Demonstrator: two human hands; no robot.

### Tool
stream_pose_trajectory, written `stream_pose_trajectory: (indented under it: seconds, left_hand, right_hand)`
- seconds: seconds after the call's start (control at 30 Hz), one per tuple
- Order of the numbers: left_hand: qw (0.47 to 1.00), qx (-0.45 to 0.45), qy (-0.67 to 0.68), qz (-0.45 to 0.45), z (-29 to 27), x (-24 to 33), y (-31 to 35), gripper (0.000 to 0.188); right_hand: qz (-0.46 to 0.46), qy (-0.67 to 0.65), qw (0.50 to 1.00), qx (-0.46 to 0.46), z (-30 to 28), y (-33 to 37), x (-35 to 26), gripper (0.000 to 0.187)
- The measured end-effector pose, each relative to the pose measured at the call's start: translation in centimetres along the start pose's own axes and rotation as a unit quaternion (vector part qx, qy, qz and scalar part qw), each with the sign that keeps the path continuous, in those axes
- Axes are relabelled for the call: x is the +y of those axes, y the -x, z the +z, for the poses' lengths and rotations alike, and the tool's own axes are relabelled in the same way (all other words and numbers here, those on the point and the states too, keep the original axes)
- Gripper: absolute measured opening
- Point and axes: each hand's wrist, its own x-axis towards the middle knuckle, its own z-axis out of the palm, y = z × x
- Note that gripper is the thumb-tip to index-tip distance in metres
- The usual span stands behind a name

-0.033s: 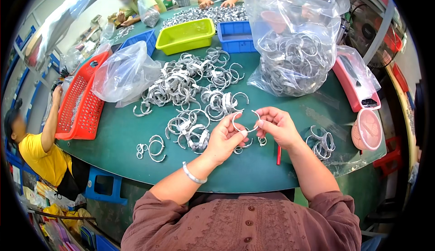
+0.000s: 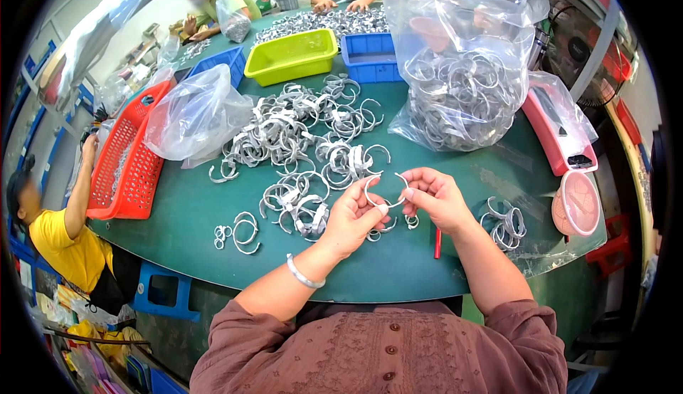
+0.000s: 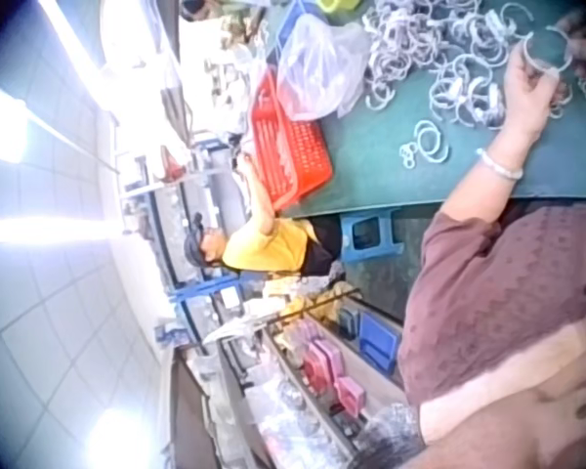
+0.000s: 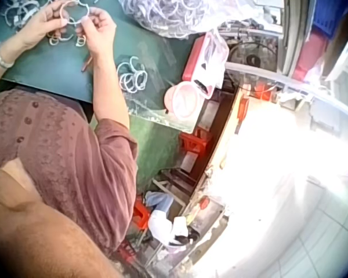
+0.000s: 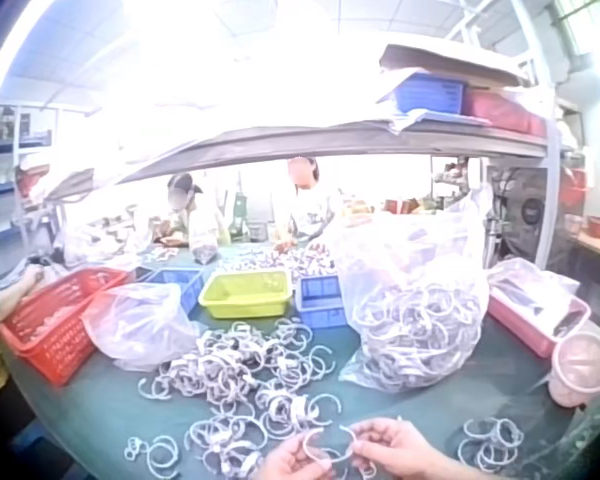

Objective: The person assembles metal hoops by hand at a workstation, picking up individual metal rings and small white plastic components, fitting them together, and occasionally using a red pencil to mark or adjust the assembly.

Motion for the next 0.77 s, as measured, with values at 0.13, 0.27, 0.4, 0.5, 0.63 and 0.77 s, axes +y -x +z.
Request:
stream_pose_trajectory:
  seconds: [0.13,0.27,0.4,0.5,0.63,0.77]
  left_hand:
    - [1.0,0.005,0.006,0.0,0.0,0.03,-0.01,0.046]
    - [1.0,0.009,0.009,-0.008,0.03,0.11,-0.01,0.045]
    - [1.0,0.008,0.011,-0.005,-0.09,-0.05,-0.05,0.044]
    - [1.0,0.009,0.01,-0.005,-0.1,-0.09,-0.11,0.043]
    - [1.0,0.012,0.011,-0.007,-0.04,0.04,0.01,0.043]
    - [1.0,0.014,0.012,-0.009,-0.1,0.01,0.02,0.043]
  right_hand:
    - [0.002,0.005,1.0,0.001,0.14,-0.03,-0.03,0.027]
    - [0.001,0.001,1.0,-0.004,0.18,0.03,-0.08,0.028]
    - [0.002,0.011,1.0,-0.005,0.18,0.02,-0.06,0.028]
    - [0.004,0.014,1.0,-0.006,0.16,0.0,-0.14,0.028]
    - [0.001,0.018,1.0,-0.009,0.17,0.01,-0.2,0.028]
    - [0.005,0.016,1.0,-0.008,0.2,0.03,-0.2,0.028]
